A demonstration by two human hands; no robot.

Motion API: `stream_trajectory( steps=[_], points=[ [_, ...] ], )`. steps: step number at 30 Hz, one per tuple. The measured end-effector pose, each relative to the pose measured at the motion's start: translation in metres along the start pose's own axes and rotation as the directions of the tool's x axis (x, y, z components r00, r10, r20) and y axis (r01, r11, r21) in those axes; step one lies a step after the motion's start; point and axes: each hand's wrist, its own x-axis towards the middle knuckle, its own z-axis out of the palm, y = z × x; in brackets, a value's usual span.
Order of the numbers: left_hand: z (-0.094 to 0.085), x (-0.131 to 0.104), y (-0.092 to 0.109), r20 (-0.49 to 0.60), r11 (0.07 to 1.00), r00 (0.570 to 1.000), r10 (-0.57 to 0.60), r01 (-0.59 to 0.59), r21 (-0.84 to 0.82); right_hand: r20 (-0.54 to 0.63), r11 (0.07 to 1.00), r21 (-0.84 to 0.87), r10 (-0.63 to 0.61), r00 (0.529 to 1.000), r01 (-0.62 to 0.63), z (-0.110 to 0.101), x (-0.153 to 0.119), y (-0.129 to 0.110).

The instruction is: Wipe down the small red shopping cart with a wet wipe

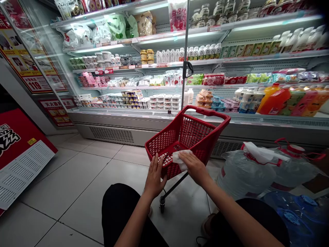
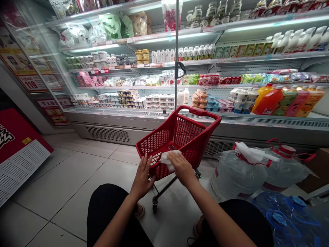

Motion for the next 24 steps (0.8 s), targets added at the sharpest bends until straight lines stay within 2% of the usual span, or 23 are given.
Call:
stream_trajectory(
  steps=[2, 4, 7, 10, 13, 16, 19, 21, 24],
  points=[
    [-0.001, -0.003, -0.005, 0.007, 1.0, 1.0, -0.006, 0.006, 0.023, -0.029, 0.998, -0.019, 0.059, 0.998, -0.059, -0.003, -0.003, 0.014],
    [0.0, -0.004, -0.004, 0.004, 0.999, 1.0, -0.015, 0.015, 0.044, -0.044, 0.996, -0.026, 0.087, 0.995, -0.088, 0.0, -0.003, 0.013],
    [0.006, -0.002, 0.005, -0.02, 0.996, 0.999, -0.039, 0.04, 0.084, -0.036, 0.997, -0.018, 0.07, 0.997, -0.071, 0.013, 0.001, -0.018],
    [0.011, -0.001, 0.008, -0.039, 0.989, 0.999, -0.038, 0.043, 0.138, -0.019, 1.0, 0.014, -0.016, 1.0, 0.016, 0.029, 0.008, -0.059],
    [0.011, -0.002, 0.004, -0.033, 0.983, 0.999, -0.01, 0.016, 0.181, -0.028, 0.991, 0.052, -0.12, 0.992, 0.122, 0.035, 0.009, -0.075],
    [0.006, -0.003, -0.003, 0.003, 0.974, 1.0, 0.031, -0.031, 0.226, -0.029, 0.99, 0.066, -0.124, 0.992, 0.126, 0.026, 0.002, -0.053],
    [0.003, -0.003, -0.007, 0.016, 0.97, 0.999, 0.047, -0.049, 0.239, -0.049, 0.998, 0.059, -0.006, 0.999, 0.009, 0.01, -0.007, -0.014],
    [0.002, -0.002, -0.007, 0.012, 0.974, 0.999, 0.043, -0.045, 0.222, -0.061, 0.997, 0.054, 0.056, 0.997, -0.052, 0.003, -0.011, 0.004],
    [0.006, 0.0, -0.002, 0.006, 0.98, 0.999, 0.034, -0.035, 0.194, -0.072, 0.995, 0.041, 0.092, 0.993, -0.089, 0.004, -0.009, 0.003]
  ],
)
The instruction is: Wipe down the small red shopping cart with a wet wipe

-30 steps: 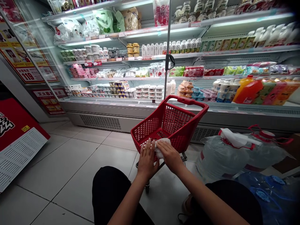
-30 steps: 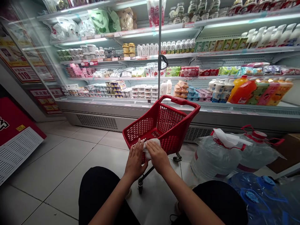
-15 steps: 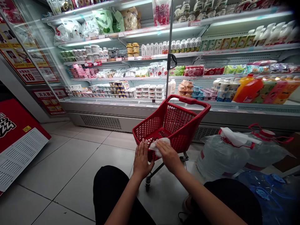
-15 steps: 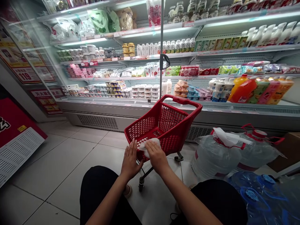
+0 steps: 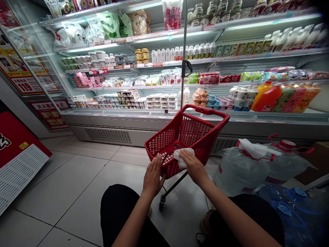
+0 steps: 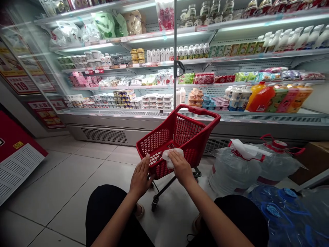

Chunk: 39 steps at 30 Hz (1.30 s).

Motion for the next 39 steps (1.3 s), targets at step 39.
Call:
stream_trajectory(
  steps=[39],
  points=[
    [-0.006, 0.013, 0.017, 0.036, 0.981, 0.983, 0.178, -0.18, 0.072, -0.063, 0.986, 0.151, 0.086, 0.994, -0.076, -0.021, -0.045, -0.01]
  ],
)
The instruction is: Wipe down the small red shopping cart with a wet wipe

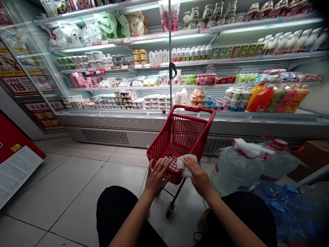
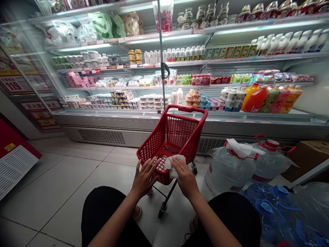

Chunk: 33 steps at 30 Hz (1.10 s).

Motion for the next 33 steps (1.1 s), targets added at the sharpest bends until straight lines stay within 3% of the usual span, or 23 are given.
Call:
stream_trajectory(
  steps=[4, 9, 14, 22, 33],
  points=[
    [-0.013, 0.0, -0.027, 0.098, 0.981, 0.976, 0.195, -0.195, -0.003, -0.001, 1.0, -0.009, 0.006, 1.0, -0.006, -0.008, -0.007, 0.0],
    [-0.019, 0.002, -0.044, 0.106, 0.984, 0.978, 0.177, -0.177, -0.012, -0.009, 0.999, -0.028, 0.036, 0.999, -0.036, -0.008, -0.016, -0.009],
    [-0.019, -0.008, -0.027, 0.057, 0.99, 0.988, 0.14, -0.141, 0.005, -0.01, 1.0, -0.014, 0.027, 1.0, -0.027, -0.008, -0.021, -0.014],
    [-0.02, -0.025, 0.005, -0.012, 0.996, 0.998, 0.065, -0.065, 0.057, 0.008, 0.997, 0.023, 0.074, 0.997, -0.074, -0.01, -0.017, -0.003],
    [0.0, 0.008, 0.018, 0.01, 1.0, 1.0, 0.011, -0.012, 0.012, 0.039, 0.995, -0.04, 0.095, 0.995, -0.094, 0.009, -0.025, -0.011]
  ],
)
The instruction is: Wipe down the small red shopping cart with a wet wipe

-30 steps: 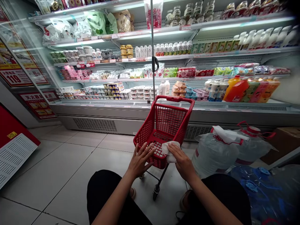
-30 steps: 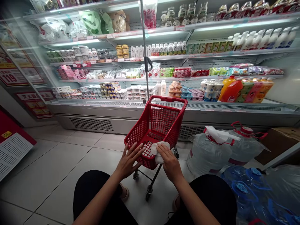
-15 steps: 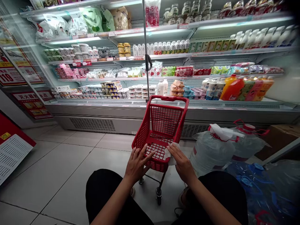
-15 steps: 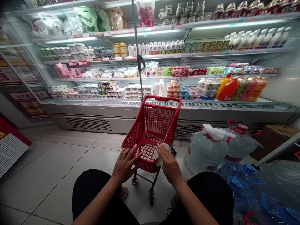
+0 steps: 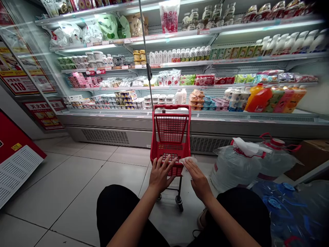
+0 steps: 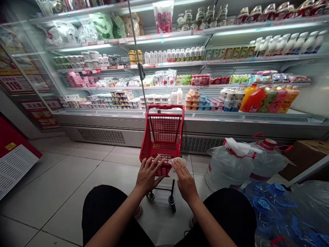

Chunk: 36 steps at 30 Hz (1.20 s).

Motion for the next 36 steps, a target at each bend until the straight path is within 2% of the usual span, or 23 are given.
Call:
stream_trajectory(
  steps=[3, 7, 12, 14, 16, 18, 22, 24, 26, 28, 30, 32, 34, 36],
  points=[
    [0.011, 0.014, 0.01, 0.017, 1.0, 1.0, -0.007, 0.007, -0.025, -0.013, 0.999, -0.038, -0.005, 1.0, 0.005, 0.003, 0.003, 0.005],
    [0.02, 0.029, 0.02, 0.052, 0.998, 0.998, 0.026, -0.023, -0.052, -0.033, 0.997, -0.07, -0.02, 0.999, 0.018, -0.002, 0.012, 0.031],
    [0.011, 0.042, 0.002, 0.078, 0.963, 0.965, 0.251, -0.241, -0.121, -0.02, 0.995, -0.101, 0.005, 1.0, -0.007, -0.017, 0.011, 0.066],
    [0.007, 0.044, -0.006, 0.068, 0.956, 0.956, 0.287, -0.28, -0.09, -0.05, 0.992, -0.114, 0.046, 0.998, -0.051, -0.018, 0.008, 0.071],
    [0.007, 0.045, -0.006, 0.057, 0.957, 0.957, 0.284, -0.28, -0.075, -0.099, 0.987, -0.127, 0.084, 0.992, -0.097, -0.014, 0.007, 0.067],
    [0.009, 0.045, 0.001, 0.046, 0.964, 0.965, 0.259, -0.255, -0.077, -0.127, 0.984, -0.139, 0.09, 0.988, -0.107, -0.003, 0.009, 0.052],
    [0.016, 0.043, 0.012, 0.029, 0.976, 0.979, 0.201, -0.198, -0.087, -0.064, 0.99, -0.143, -0.017, 0.998, 0.008, 0.022, 0.02, 0.011],
    [0.017, 0.042, 0.011, 0.03, 0.98, 0.983, 0.181, -0.177, -0.094, -0.02, 0.987, -0.136, -0.087, 0.996, 0.083, 0.026, 0.024, 0.004],
    [0.016, 0.04, 0.005, 0.039, 0.982, 0.985, 0.168, -0.164, -0.092, 0.022, 0.981, -0.13, -0.144, 0.989, 0.146, 0.019, 0.026, 0.014],
    [0.014, 0.039, 0.0, 0.051, 0.983, 0.985, 0.165, -0.16, -0.084, 0.042, 0.977, -0.134, -0.159, 0.986, 0.164, 0.003, 0.026, 0.04],
    [0.012, 0.038, -0.004, 0.055, 0.983, 0.984, 0.168, -0.163, -0.084, -0.007, 0.981, -0.172, -0.091, 0.996, 0.089, -0.014, 0.026, 0.07],
    [0.011, 0.037, -0.004, 0.05, 0.982, 0.984, 0.169, -0.163, -0.092, 0.004, 0.98, -0.193, -0.054, 0.999, 0.053, -0.023, 0.026, 0.093],
    [0.012, 0.037, -0.003, 0.042, 0.982, 0.986, 0.162, -0.158, -0.1, -0.007, 0.979, -0.202, -0.015, 1.0, 0.014, -0.022, 0.026, 0.098],
    [0.013, 0.036, -0.002, 0.031, 0.984, 0.988, 0.149, -0.145, -0.103, -0.056, 0.976, -0.211, 0.035, 0.998, -0.047, -0.011, 0.024, 0.085]
  ],
)
